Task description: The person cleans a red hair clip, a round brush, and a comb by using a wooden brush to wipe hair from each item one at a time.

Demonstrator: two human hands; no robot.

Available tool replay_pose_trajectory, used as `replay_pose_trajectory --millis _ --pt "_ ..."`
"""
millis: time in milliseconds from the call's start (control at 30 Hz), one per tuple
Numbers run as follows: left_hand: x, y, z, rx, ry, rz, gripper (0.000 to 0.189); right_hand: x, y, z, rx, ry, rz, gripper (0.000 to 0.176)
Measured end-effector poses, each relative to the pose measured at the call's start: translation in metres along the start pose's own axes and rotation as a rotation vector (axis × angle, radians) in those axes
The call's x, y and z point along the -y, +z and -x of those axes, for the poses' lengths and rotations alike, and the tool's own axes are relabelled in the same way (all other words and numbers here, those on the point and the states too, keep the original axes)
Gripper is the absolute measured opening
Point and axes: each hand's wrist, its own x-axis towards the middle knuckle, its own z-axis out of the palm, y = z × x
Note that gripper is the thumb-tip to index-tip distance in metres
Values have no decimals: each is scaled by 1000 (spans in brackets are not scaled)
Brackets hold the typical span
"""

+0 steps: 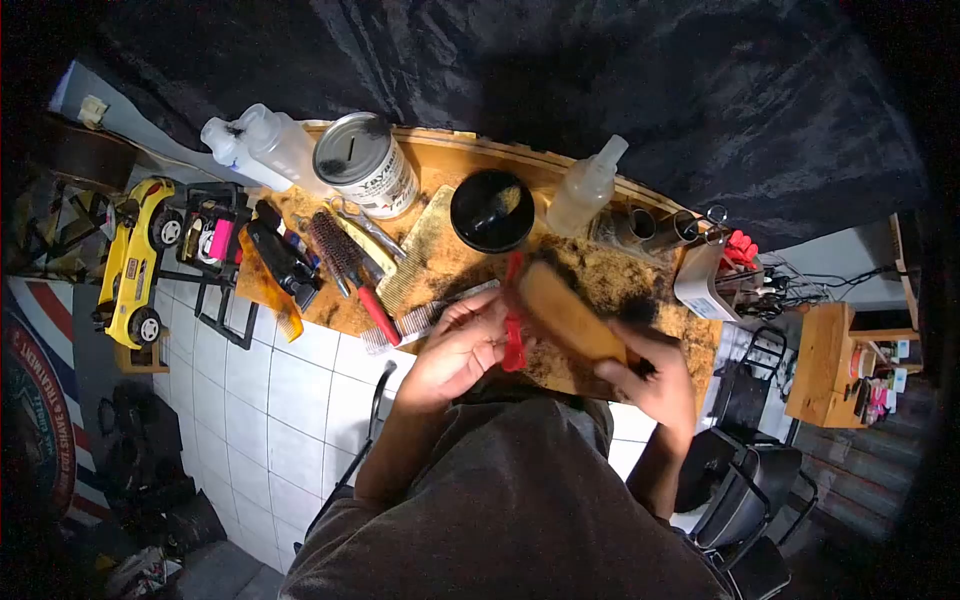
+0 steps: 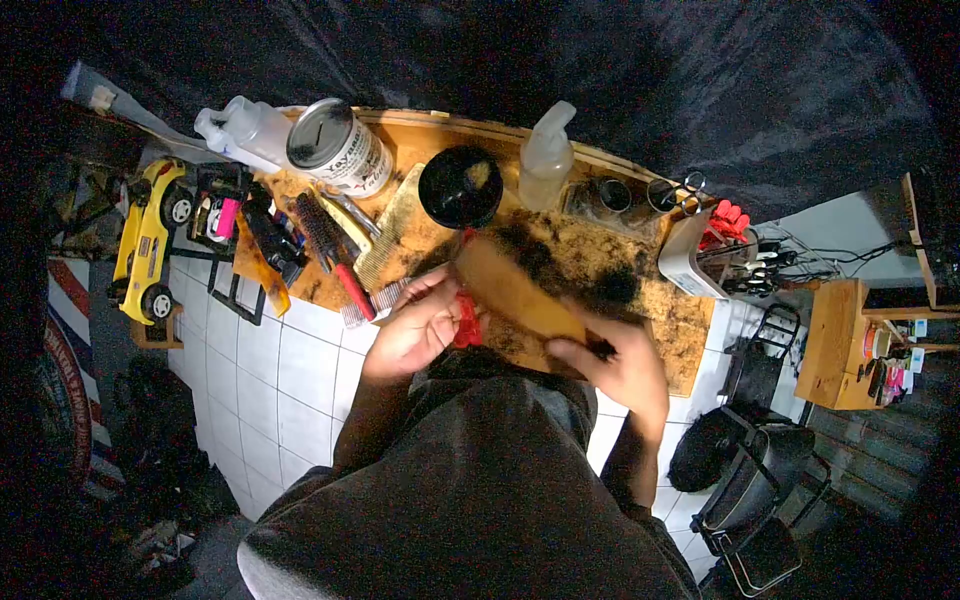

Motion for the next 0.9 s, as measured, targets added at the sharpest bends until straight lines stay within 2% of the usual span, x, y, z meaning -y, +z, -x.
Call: replay_pose_trajectory --millis 33,100,167,233,267,300,367,433,500,533,567,633,700,767,800,833,900 --pt "2 0 -1 50 -21 -36 27 0 6 -3 -108 58 -19 46" --pt "6 4 0 16 -77 -84 27 -3 9 -3 -38 56 -8 47" --pt "13 7 1 -136 95 -58 28 -3 7 -3 38 46 7 48" --pt "-1 2 -4 -79 7 -75 31 1 1 4 399 -87 55 49" --pt "-3 -2 -6 -102 23 -91 31 7 -3 3 548 -9 74 50" --pt "-4 -5 -7 -125 39 -107 31 6 -3 3 551 -7 77 50" --pt "-7 -4 -2 -109 21 -147 30 0 -2 6 381 -113 67 48" --pt "-1 -7 3 -64 -49 18 28 0 1 1 103 -71 39 43" --pt "0 0 3 -39 -65 -14 30 13 9 -10 -147 58 -28 40" --pt "1 5 3 -17 -82 -48 33 14 13 -14 -221 48 -9 40" --pt "1 7 3 5 -98 -83 36 10 11 -13 -223 45 -7 40" --pt "7 -12 4 34 -58 -32 30 -3 4 -9 128 -150 145 43" --pt "5 -16 7 -131 -67 -32 31 -13 2 -1 128 -155 178 46" --pt "1 -8 5 -59 -46 25 33 -19 -8 2 326 -74 -48 47" --pt "-1 -5 5 14 -31 80 35 -15 -8 1 265 -192 -119 47" --pt "0 -7 5 14 -31 77 35 -14 -6 0 264 -194 -121 47" --pt "3 -11 3 80 -34 -39 38 -11 1 -2 11 -101 -128 49"
